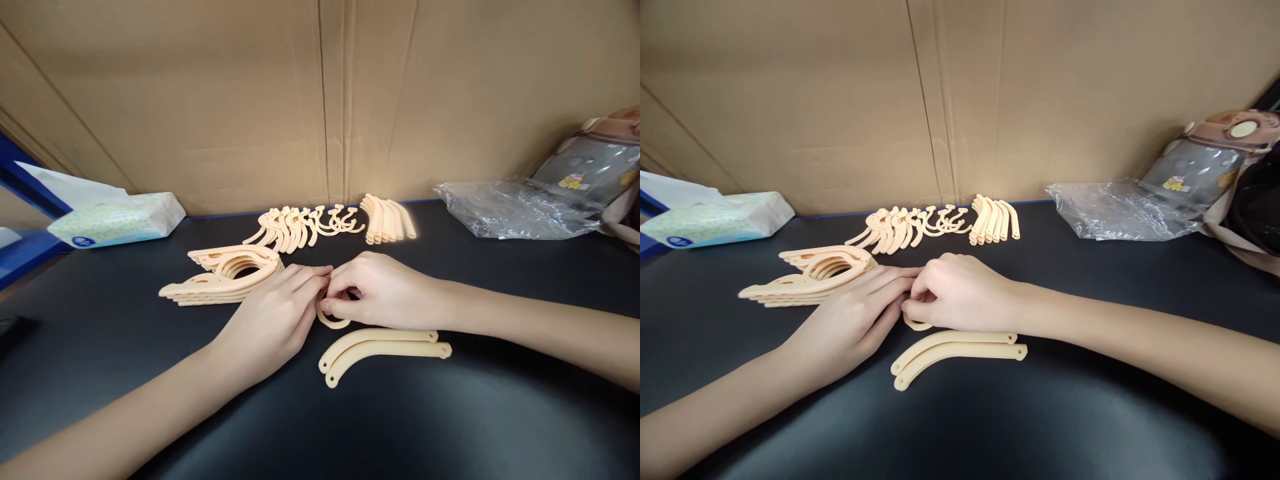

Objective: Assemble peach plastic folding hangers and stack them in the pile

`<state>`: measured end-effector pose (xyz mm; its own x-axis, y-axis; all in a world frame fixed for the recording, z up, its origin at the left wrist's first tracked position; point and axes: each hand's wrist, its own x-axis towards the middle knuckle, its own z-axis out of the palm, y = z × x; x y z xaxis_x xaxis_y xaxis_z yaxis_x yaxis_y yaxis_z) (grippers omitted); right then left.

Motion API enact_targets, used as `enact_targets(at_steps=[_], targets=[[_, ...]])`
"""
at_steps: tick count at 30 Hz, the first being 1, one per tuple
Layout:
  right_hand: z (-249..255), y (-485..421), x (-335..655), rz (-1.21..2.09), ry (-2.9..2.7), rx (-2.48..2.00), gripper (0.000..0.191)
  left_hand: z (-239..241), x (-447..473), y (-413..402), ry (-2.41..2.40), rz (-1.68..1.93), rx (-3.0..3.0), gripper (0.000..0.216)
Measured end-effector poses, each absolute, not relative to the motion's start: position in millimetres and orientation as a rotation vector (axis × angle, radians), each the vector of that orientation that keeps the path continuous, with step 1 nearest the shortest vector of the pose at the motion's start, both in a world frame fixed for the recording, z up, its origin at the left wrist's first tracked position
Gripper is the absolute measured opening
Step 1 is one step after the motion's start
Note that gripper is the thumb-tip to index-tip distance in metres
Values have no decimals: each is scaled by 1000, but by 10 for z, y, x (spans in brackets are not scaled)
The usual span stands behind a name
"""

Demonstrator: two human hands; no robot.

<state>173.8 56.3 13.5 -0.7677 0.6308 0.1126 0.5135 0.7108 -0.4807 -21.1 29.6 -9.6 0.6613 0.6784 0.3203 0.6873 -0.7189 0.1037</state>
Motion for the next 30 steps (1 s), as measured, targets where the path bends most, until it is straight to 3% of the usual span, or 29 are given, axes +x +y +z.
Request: enact_targets(at_steps=[17,24,30], targets=[[-69,628,2549,492,-2502,-1121,16,-79,-175,296,-1040,-454,-2717,41],[-147,626,2540,428,-2483,-1120,11,-9,-132,269,-788,-363,-2303,39],[-162,630,2553,400,-2483,-1120,10,-48,-132,379,-920,-245,-2153,39]])
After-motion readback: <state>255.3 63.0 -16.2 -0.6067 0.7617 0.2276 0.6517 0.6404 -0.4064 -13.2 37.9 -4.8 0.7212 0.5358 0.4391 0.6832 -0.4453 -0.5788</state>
